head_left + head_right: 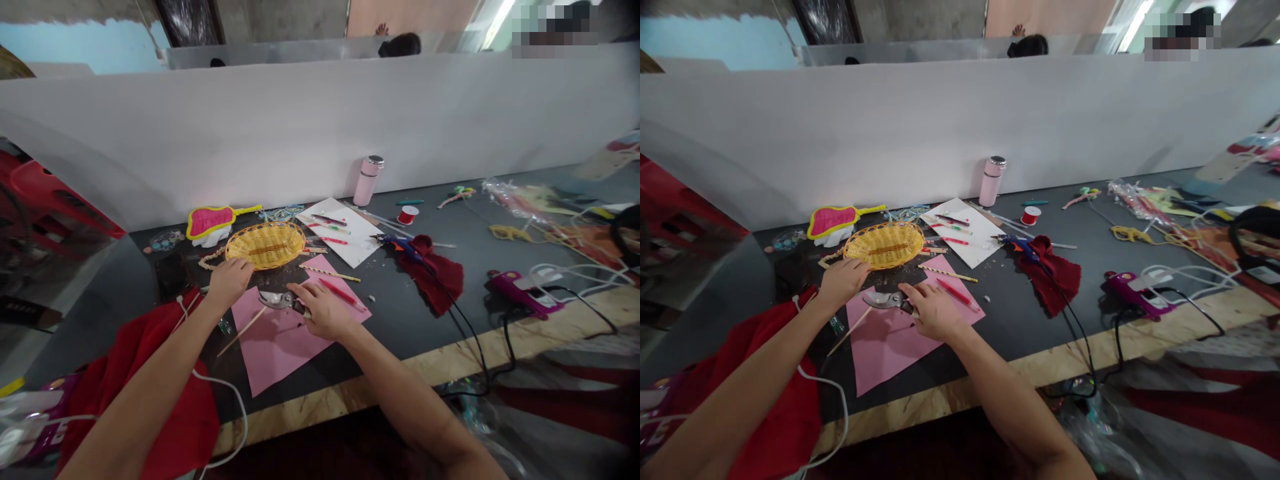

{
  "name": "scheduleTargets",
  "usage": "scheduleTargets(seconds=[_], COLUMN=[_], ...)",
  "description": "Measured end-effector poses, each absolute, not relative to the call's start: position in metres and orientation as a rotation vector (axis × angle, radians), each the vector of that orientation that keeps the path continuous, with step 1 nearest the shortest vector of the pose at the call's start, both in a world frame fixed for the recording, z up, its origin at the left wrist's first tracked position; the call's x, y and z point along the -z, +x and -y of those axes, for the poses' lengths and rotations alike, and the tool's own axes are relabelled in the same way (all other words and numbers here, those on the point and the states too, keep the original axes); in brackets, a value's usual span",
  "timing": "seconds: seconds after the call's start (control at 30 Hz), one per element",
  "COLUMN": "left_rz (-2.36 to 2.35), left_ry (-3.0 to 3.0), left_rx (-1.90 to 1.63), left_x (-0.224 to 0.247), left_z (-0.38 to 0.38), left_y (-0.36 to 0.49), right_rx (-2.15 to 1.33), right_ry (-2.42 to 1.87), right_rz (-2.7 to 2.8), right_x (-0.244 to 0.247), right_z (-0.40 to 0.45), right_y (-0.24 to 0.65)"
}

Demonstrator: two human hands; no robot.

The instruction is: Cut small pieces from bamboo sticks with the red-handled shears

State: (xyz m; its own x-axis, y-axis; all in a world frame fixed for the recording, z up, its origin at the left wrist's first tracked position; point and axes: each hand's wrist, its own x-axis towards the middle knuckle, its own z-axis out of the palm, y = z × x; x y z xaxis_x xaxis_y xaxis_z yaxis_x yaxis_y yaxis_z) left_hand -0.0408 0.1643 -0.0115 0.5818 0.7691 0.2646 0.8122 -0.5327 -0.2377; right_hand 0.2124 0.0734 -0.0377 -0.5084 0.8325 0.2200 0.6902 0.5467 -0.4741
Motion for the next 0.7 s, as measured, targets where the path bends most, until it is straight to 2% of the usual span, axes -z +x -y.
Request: scheduleTargets(seconds=[0.37,0.6,0.7], left_rz=[1.366,1.385,1.191], left_ry=[-2.515,-2.588,-2.826], left_rx=[0.227,0.333,0.229], left_x=[0.008,-0.02,-0.016], left_z=[-0.183,-0.155,-0.137], left_y=[-0.037,-0.038,-0.034], right_rx=[-0.426,-0.38,-0.385], right_ry=[-1.233,-1.173,-1.047], right_rz=[2.33,2.18,2.18], right_x=[0.036,0.033,0.033], right_z=[-0.073,-0.076,-0.075], right_y=[0.214,0.221,0.223])
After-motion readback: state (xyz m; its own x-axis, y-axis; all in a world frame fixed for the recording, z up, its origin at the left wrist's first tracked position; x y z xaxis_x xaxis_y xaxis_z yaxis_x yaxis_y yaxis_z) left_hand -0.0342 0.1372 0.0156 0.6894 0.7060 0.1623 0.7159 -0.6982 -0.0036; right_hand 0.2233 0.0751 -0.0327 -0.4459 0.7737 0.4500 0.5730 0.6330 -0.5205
